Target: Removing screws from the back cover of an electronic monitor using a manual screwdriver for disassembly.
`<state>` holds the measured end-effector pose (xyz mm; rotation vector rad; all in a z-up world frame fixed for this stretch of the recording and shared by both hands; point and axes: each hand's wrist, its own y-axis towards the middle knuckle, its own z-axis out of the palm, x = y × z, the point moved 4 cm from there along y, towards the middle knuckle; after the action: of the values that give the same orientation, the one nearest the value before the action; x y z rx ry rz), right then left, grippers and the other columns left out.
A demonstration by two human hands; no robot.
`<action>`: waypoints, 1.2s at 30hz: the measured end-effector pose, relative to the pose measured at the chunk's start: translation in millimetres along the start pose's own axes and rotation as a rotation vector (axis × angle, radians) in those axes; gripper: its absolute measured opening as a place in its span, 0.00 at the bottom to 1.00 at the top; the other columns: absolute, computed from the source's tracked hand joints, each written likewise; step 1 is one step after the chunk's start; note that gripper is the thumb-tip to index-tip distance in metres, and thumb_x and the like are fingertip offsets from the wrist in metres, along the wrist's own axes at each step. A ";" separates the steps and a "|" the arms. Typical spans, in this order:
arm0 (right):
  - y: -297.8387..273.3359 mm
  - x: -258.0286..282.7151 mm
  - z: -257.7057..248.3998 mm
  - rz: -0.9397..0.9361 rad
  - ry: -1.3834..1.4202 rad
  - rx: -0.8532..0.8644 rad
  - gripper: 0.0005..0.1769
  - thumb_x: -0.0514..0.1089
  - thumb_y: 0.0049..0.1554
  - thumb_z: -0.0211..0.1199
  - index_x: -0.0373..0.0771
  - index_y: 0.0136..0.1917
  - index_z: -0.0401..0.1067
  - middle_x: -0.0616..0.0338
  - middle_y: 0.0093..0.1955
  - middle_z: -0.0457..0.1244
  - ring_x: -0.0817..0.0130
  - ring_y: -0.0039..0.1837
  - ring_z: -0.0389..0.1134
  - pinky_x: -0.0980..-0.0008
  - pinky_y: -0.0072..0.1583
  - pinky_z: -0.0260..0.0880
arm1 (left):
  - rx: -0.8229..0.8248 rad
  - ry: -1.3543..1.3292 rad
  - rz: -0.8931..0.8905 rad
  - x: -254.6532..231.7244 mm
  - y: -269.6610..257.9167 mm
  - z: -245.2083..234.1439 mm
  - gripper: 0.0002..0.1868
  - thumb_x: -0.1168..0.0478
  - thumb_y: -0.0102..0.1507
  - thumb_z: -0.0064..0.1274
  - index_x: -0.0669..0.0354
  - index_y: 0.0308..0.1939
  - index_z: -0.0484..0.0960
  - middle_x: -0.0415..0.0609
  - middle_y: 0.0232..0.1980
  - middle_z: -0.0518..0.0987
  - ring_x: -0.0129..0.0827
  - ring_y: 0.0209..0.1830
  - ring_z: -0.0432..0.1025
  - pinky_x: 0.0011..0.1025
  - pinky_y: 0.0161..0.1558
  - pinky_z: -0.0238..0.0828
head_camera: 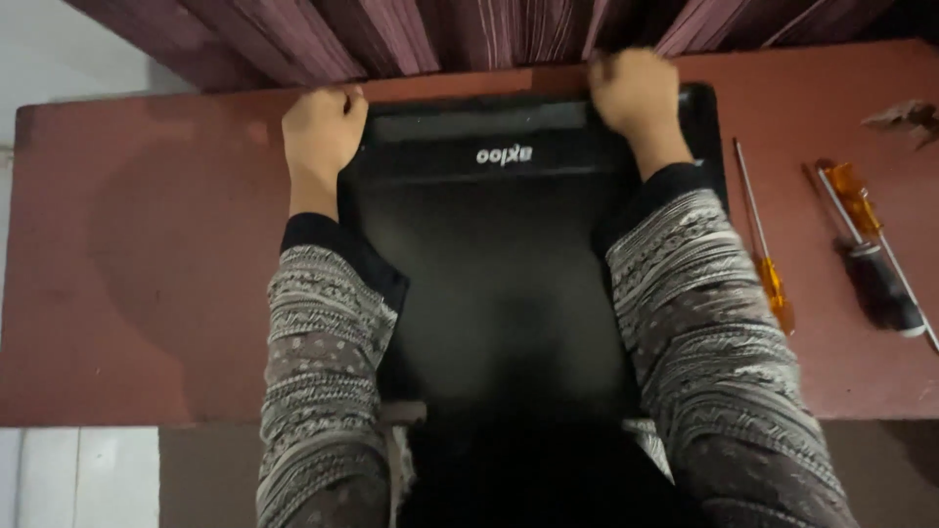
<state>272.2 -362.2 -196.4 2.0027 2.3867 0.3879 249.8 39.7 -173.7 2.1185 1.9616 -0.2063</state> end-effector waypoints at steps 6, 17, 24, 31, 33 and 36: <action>-52.3 -52.7 -32.3 0.112 -0.288 -0.259 0.27 0.57 0.65 0.48 0.36 0.43 0.77 0.46 0.43 0.69 0.45 0.47 0.68 0.46 0.51 0.57 | -0.445 -0.217 -0.047 38.4 -33.9 -8.0 0.07 0.61 0.64 0.41 0.59 0.43 0.72 0.57 0.46 0.68 0.55 0.45 0.67 0.51 0.42 0.69; -119.0 -31.8 -64.4 0.256 0.123 0.017 0.29 0.53 0.71 0.41 0.33 0.76 0.43 0.35 0.40 0.64 0.30 0.36 0.63 0.40 0.32 0.59 | -0.069 -0.215 -0.170 42.0 -89.5 6.4 0.26 0.46 0.73 0.23 0.70 0.43 0.65 0.60 0.29 0.72 0.55 0.22 0.68 0.45 0.20 0.61; -124.0 -85.0 -40.5 0.254 0.382 -0.221 0.14 0.48 0.71 0.47 0.34 0.56 0.53 0.29 0.42 0.64 0.25 0.40 0.63 0.38 0.38 0.55 | -0.095 -0.184 -0.303 43.0 -92.4 -5.9 0.29 0.44 0.72 0.31 0.70 0.51 0.73 0.60 0.36 0.78 0.56 0.33 0.74 0.50 0.31 0.70; -257.8 -73.8 -32.3 0.439 0.349 0.084 0.30 0.59 0.69 0.35 0.31 0.65 0.62 0.23 0.43 0.61 0.22 0.47 0.61 0.39 0.45 0.56 | -0.016 -0.091 -0.294 13.4 -225.8 -26.2 0.19 0.51 0.74 0.32 0.65 0.41 0.67 0.66 0.31 0.75 0.64 0.28 0.70 0.55 0.28 0.62; -254.6 -73.2 -34.4 0.446 0.329 0.008 0.24 0.54 0.70 0.38 0.33 0.65 0.61 0.23 0.41 0.60 0.22 0.45 0.60 0.38 0.44 0.54 | -0.116 -0.090 -0.248 22.3 -220.9 -20.1 0.18 0.54 0.75 0.33 0.64 0.39 0.67 0.60 0.28 0.73 0.57 0.22 0.68 0.49 0.23 0.61; -257.6 -69.5 -38.0 0.588 0.392 0.066 0.31 0.60 0.72 0.38 0.33 0.60 0.70 0.31 0.51 0.65 0.31 0.56 0.65 0.36 0.52 0.65 | -0.047 -0.147 -0.370 45.2 -222.0 -0.7 0.28 0.45 0.75 0.29 0.68 0.48 0.76 0.63 0.29 0.76 0.54 0.29 0.75 0.49 0.30 0.70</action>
<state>29.3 -476.8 -219.1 2.8715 1.9311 0.7752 32.9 97.7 -203.9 1.6443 2.2263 -0.3669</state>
